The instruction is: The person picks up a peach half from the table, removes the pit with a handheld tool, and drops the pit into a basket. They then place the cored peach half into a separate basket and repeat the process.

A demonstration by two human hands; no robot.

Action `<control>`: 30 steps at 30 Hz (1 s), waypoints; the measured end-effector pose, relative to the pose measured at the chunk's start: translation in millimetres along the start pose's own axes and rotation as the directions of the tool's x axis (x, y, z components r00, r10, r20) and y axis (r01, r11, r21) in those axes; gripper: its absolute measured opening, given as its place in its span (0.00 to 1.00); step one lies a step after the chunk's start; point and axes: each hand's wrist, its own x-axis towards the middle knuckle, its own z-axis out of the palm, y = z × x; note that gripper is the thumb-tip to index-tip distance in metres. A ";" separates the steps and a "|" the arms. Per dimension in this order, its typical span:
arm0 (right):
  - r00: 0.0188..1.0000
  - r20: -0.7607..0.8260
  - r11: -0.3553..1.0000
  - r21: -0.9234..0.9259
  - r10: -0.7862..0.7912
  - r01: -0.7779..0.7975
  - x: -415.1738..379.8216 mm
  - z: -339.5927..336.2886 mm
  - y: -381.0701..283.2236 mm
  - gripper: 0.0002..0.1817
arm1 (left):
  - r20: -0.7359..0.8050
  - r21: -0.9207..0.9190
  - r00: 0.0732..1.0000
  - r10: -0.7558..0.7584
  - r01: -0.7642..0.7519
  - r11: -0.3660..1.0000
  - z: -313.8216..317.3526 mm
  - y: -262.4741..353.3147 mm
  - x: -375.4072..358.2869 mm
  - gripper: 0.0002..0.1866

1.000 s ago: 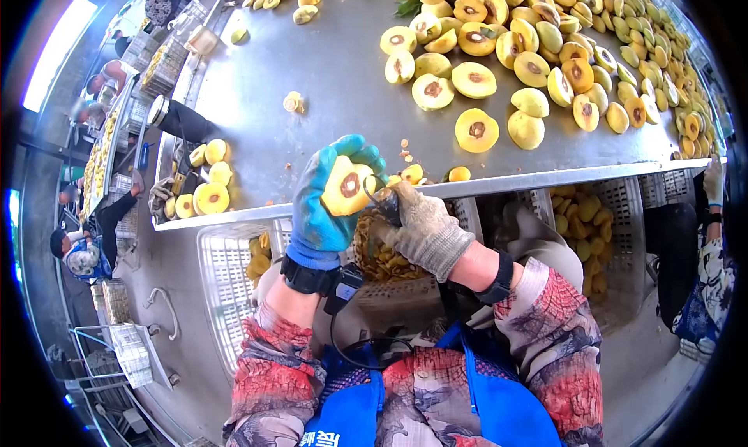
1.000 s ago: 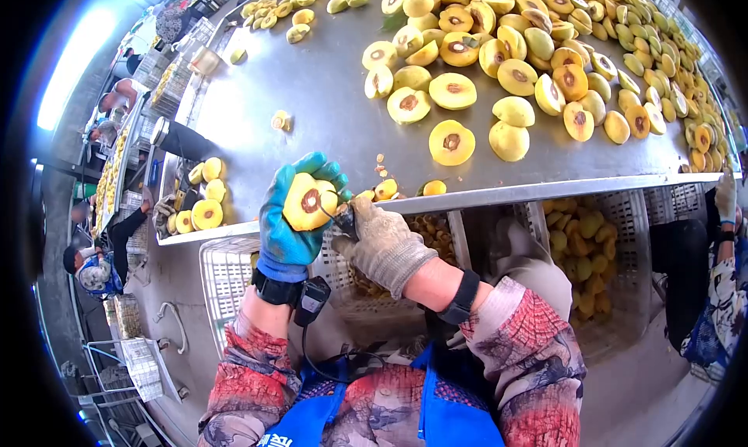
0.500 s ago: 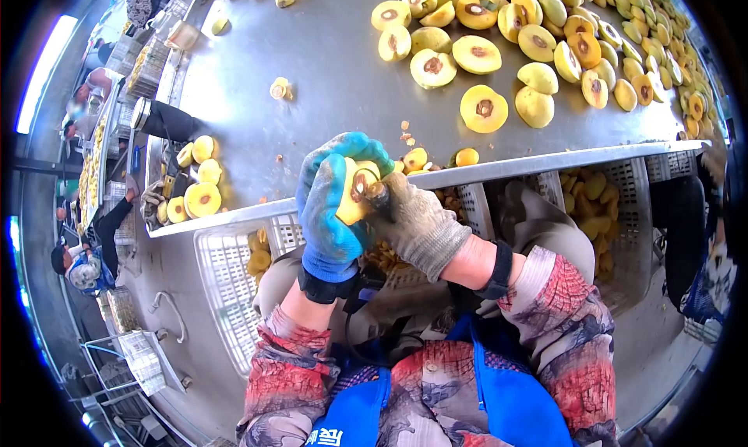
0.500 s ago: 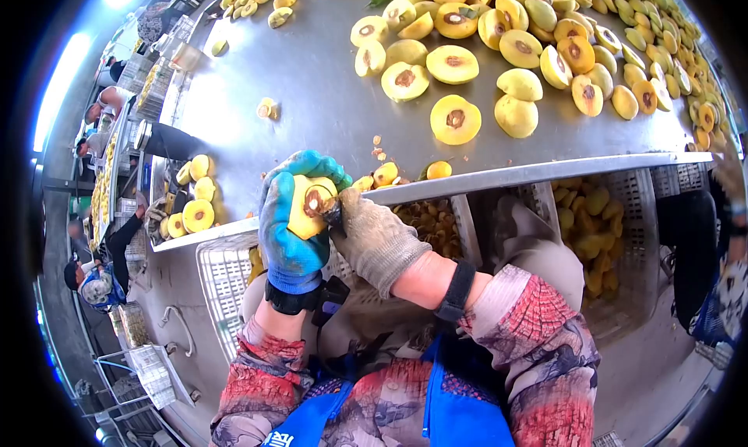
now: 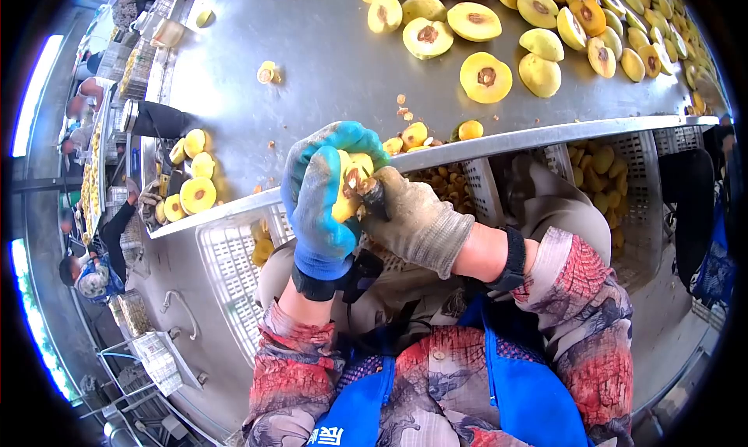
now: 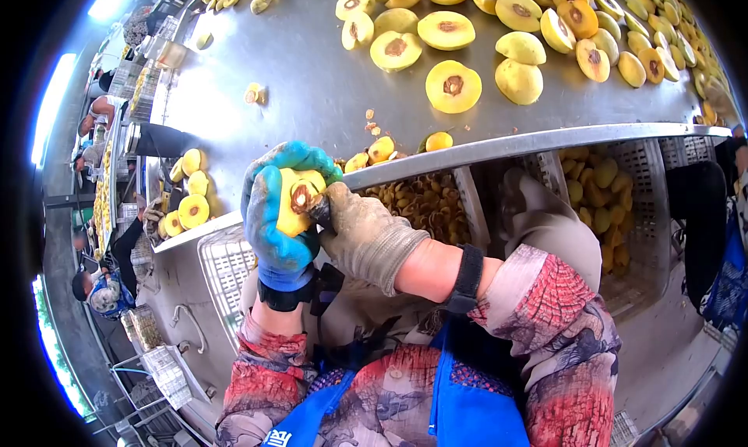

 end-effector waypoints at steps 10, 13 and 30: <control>0.965 0.232 0.987 0.074 0.120 -0.141 -12.9 -7.5 -2.4 0.25 | 0.197 0.011 0.949 -0.245 0.248 0.969 -8.2 5.3 8.9 0.23; 0.941 0.291 0.928 0.274 0.172 -0.254 -13.9 -25.2 -12.8 0.25 | 0.232 -0.005 0.971 -0.051 0.053 0.999 0.2 -0.8 11.0 0.24; 0.842 0.487 0.795 0.404 0.231 -0.452 -25.4 -21.9 -6.3 0.28 | 0.252 0.043 0.883 -0.397 0.400 0.916 -3.7 9.2 10.6 0.14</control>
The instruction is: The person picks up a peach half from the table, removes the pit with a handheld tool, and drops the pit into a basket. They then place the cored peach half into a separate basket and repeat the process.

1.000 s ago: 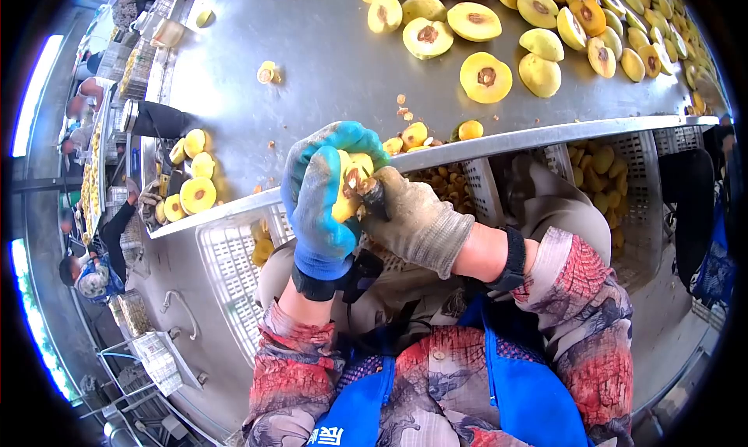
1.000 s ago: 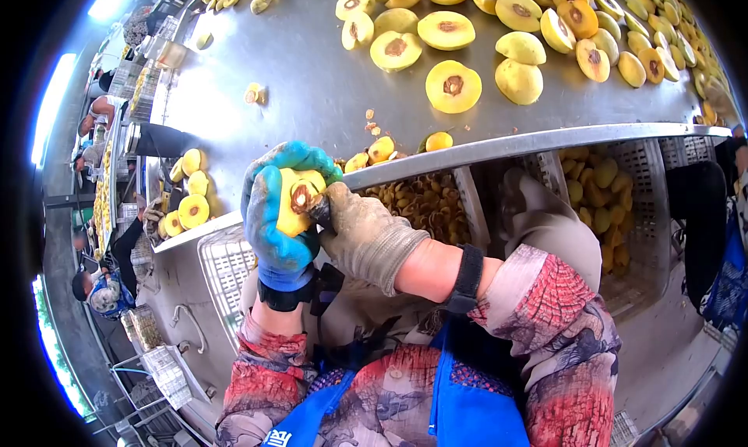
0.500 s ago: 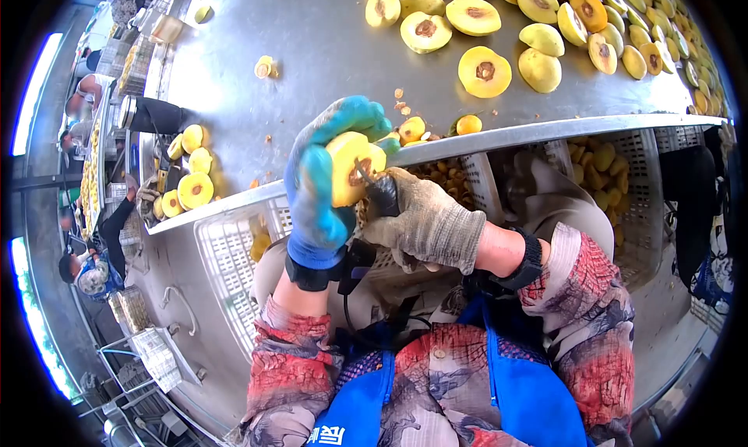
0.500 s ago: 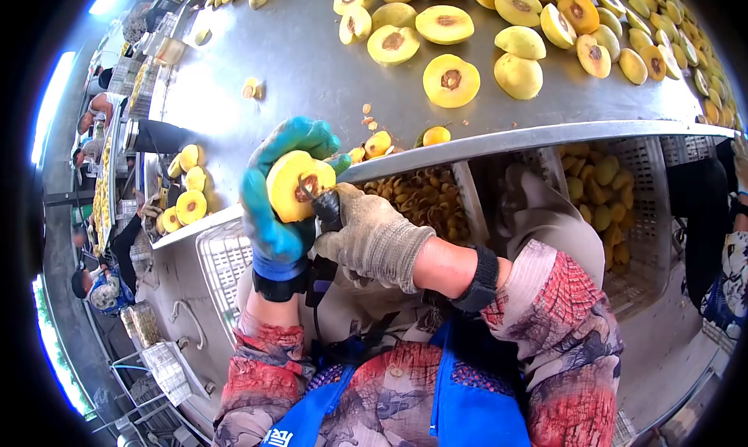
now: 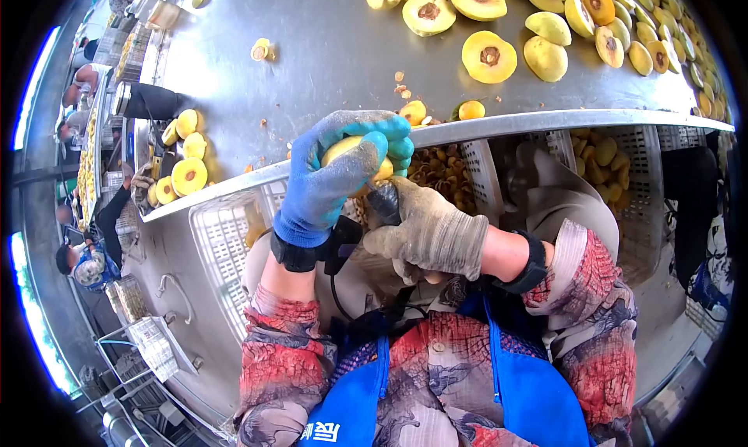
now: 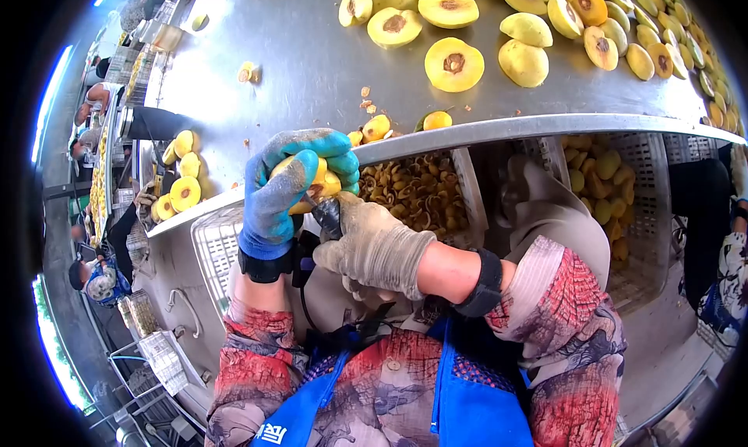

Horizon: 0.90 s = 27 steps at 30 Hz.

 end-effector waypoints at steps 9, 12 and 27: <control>0.997 -0.082 0.989 -0.148 0.008 -0.020 -2.8 4.0 -5.3 0.24 | 0.042 0.058 0.997 -0.065 0.062 0.996 1.7 4.3 0.4 0.14; 0.995 0.047 0.996 -0.019 0.090 -0.090 -11.8 0.6 -10.4 0.20 | 0.087 0.060 0.985 -0.147 0.142 0.988 1.3 10.7 -2.8 0.14; 0.824 0.551 0.838 0.505 -0.130 -0.205 -23.6 -12.2 -3.4 0.08 | 0.076 -0.134 0.996 0.048 -0.038 0.990 20.9 4.6 -10.7 0.26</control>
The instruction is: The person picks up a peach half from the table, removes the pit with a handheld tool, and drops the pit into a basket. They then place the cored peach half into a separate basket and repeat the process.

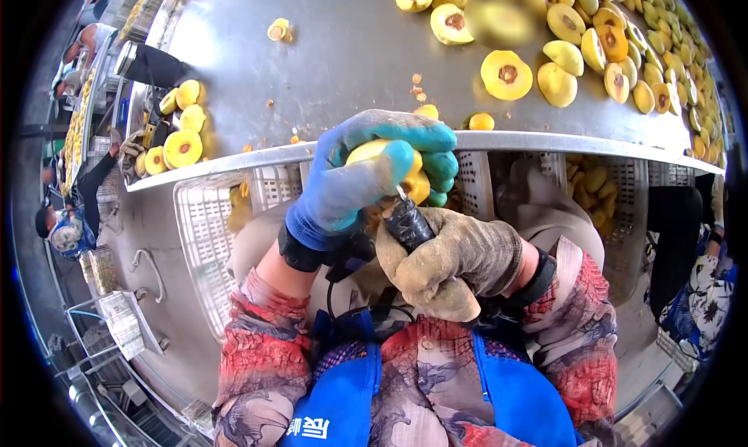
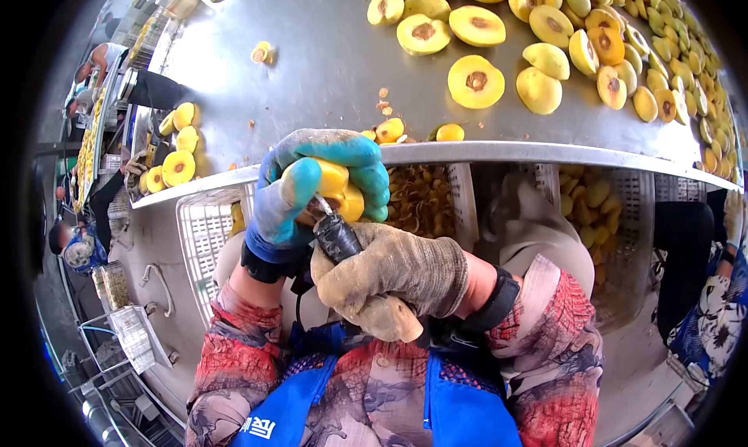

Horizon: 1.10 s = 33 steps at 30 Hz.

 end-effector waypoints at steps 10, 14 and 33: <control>0.573 -0.147 -0.117 -0.910 -0.806 -0.398 34.0 -17.9 21.5 0.13 | -0.277 -0.018 0.950 0.143 -0.154 0.988 -6.1 -6.6 2.6 0.20; 0.577 0.045 -0.374 -0.802 -0.816 -0.465 33.8 -16.5 22.1 0.03 | -0.387 0.155 0.905 0.176 -0.125 0.980 -6.9 1.8 -10.9 0.20; 0.798 -0.095 -0.534 -0.696 -0.595 -0.481 37.0 -73.6 77.9 0.06 | 0.429 0.903 0.885 0.184 -0.421 -0.080 17.3 8.4 111.7 0.29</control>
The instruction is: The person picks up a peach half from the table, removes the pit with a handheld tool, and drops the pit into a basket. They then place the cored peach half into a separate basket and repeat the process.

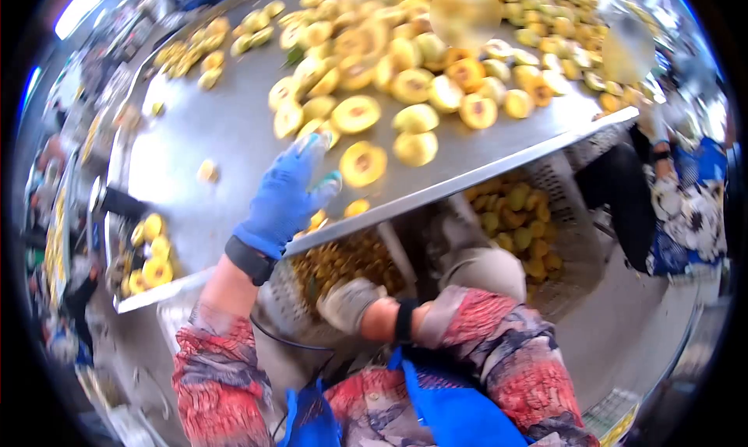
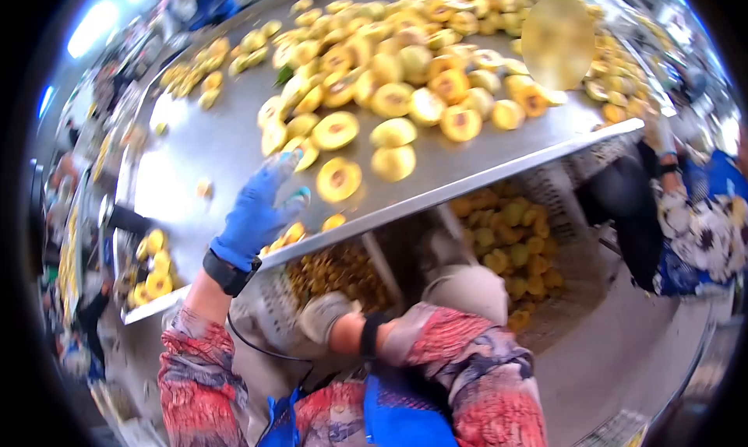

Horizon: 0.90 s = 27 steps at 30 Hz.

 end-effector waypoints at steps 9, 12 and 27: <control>0.987 0.147 0.988 -0.152 0.062 -0.039 16.9 33.7 -7.0 0.08 | 0.258 -0.091 0.945 0.201 -0.183 0.979 67.7 -19.3 57.5 0.22; 0.995 0.050 0.987 -0.129 -0.085 0.091 -3.6 -4.9 8.7 0.05 | 0.426 -0.041 0.896 -0.124 0.156 0.987 49.5 -20.8 45.9 0.31; 0.900 -0.183 0.698 0.697 0.394 -0.164 24.0 -108.3 24.9 0.24 | 0.028 -0.993 0.721 -0.692 0.098 0.062 -16.7 4.8 -74.2 0.25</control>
